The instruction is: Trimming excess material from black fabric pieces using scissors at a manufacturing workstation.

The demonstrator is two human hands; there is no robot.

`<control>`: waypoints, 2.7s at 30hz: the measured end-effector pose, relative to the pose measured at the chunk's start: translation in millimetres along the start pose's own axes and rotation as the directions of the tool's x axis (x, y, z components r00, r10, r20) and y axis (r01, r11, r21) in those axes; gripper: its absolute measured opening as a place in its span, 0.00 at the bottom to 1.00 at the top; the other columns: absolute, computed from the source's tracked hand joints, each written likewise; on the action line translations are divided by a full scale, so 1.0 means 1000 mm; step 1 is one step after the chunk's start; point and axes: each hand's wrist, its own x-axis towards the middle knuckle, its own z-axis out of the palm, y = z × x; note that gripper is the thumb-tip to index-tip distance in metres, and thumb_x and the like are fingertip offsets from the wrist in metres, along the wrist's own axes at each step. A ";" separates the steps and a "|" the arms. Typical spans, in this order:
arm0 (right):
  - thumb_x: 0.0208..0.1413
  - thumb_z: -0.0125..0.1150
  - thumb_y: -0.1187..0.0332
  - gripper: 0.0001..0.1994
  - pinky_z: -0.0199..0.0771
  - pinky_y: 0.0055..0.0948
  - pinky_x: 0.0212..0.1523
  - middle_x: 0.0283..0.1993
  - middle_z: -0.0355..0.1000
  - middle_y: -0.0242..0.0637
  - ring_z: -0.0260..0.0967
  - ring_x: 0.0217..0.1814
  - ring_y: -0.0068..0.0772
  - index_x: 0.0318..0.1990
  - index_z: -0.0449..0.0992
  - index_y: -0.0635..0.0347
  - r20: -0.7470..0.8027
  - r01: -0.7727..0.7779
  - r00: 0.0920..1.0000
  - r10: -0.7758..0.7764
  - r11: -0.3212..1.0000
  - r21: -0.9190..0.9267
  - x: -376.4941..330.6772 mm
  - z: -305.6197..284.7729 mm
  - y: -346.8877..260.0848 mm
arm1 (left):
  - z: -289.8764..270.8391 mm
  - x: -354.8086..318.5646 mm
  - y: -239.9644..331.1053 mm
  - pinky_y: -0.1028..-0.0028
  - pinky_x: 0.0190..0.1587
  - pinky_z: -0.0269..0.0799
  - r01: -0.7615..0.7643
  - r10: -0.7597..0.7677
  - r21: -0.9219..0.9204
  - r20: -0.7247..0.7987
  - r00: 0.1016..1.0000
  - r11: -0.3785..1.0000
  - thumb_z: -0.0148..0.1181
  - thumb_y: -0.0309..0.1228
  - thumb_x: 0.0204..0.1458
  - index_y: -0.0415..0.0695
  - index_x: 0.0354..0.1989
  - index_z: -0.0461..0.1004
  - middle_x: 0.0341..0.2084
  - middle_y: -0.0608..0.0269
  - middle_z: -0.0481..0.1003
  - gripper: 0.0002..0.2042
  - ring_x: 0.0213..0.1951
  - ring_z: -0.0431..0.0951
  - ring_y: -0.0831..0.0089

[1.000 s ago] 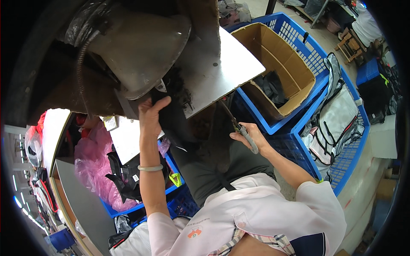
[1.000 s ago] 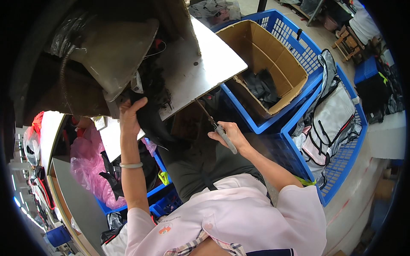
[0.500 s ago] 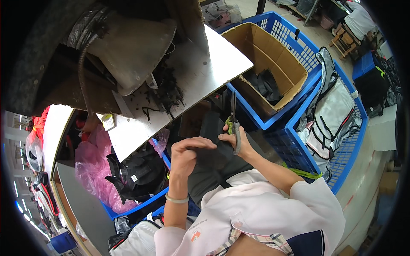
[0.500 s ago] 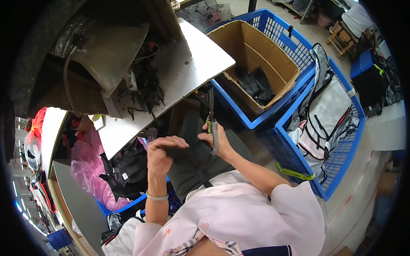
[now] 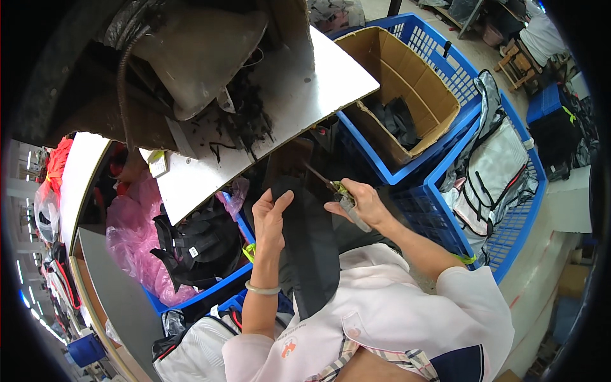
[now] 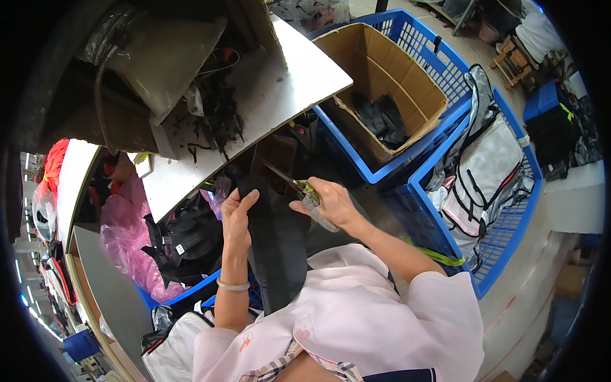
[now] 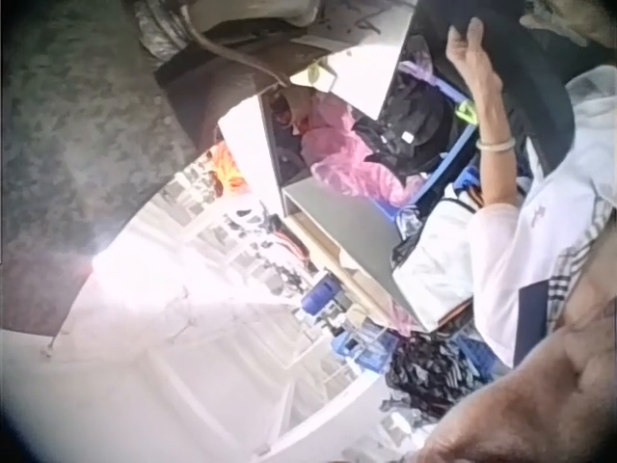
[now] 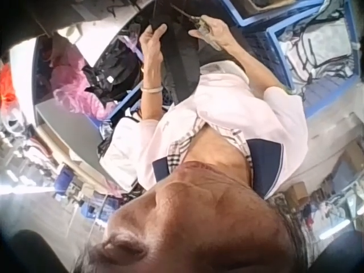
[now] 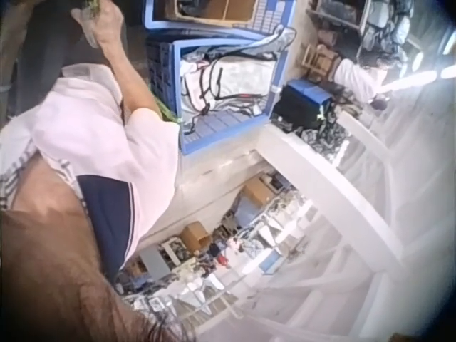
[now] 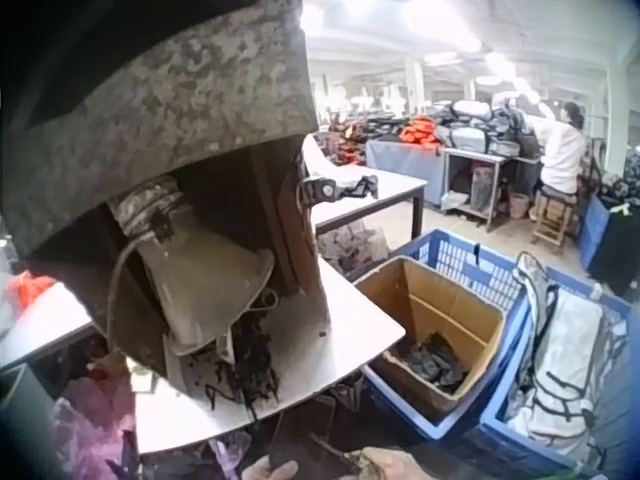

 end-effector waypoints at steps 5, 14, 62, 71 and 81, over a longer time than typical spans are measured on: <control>0.42 0.66 0.53 0.22 0.69 0.41 0.38 0.36 0.71 0.44 0.70 0.40 0.47 0.33 0.69 0.63 0.223 -0.092 0.967 0.123 0.985 -0.143 -0.004 -0.008 0.006 | 0.006 -0.003 0.004 0.81 0.38 0.71 -0.056 0.057 0.055 -0.016 0.998 0.997 0.58 0.20 0.49 0.37 0.37 0.76 0.32 0.64 0.78 0.08 0.32 0.76 0.80; 0.40 0.66 0.56 0.22 0.69 0.40 0.41 0.37 0.72 0.46 0.69 0.44 0.47 0.36 0.71 0.65 0.255 -0.021 0.965 0.055 0.991 -0.134 0.004 0.001 0.006 | 0.004 -0.003 0.003 0.82 0.38 0.70 -0.045 0.046 0.045 -0.022 0.999 0.998 0.58 0.19 0.47 0.38 0.37 0.76 0.31 0.65 0.78 0.08 0.31 0.76 0.81; 0.48 0.67 0.64 0.19 0.58 0.26 0.22 0.15 0.55 0.32 0.49 0.21 0.19 0.19 0.64 0.65 0.101 -0.207 0.977 0.189 0.953 0.220 0.050 -0.003 0.022 | -0.032 0.067 0.073 0.80 0.34 0.71 -0.143 0.153 0.141 -0.070 0.986 0.980 0.58 0.20 0.47 0.36 0.34 0.76 0.28 0.63 0.77 0.06 0.29 0.76 0.77; 0.49 0.67 0.63 0.19 0.60 0.25 0.23 0.15 0.57 0.30 0.52 0.21 0.18 0.19 0.64 0.64 0.126 -0.295 0.953 0.275 0.938 0.184 0.037 -0.003 0.032 | -0.039 0.129 0.128 0.75 0.56 0.55 -0.369 0.412 0.314 -0.082 0.907 0.875 0.66 0.24 0.41 0.36 0.42 0.75 0.39 0.63 0.76 0.17 0.46 0.70 0.74; 0.42 0.70 0.73 0.14 0.67 0.19 0.34 0.31 0.69 0.30 0.64 0.33 0.17 0.33 0.68 0.62 0.063 -0.223 0.956 0.286 0.570 0.791 0.056 0.026 -0.014 | 0.003 0.096 0.055 0.78 0.38 0.65 -0.075 0.134 0.402 -0.121 0.984 0.913 0.66 0.32 0.43 0.33 0.37 0.74 0.31 0.64 0.74 0.17 0.36 0.69 0.78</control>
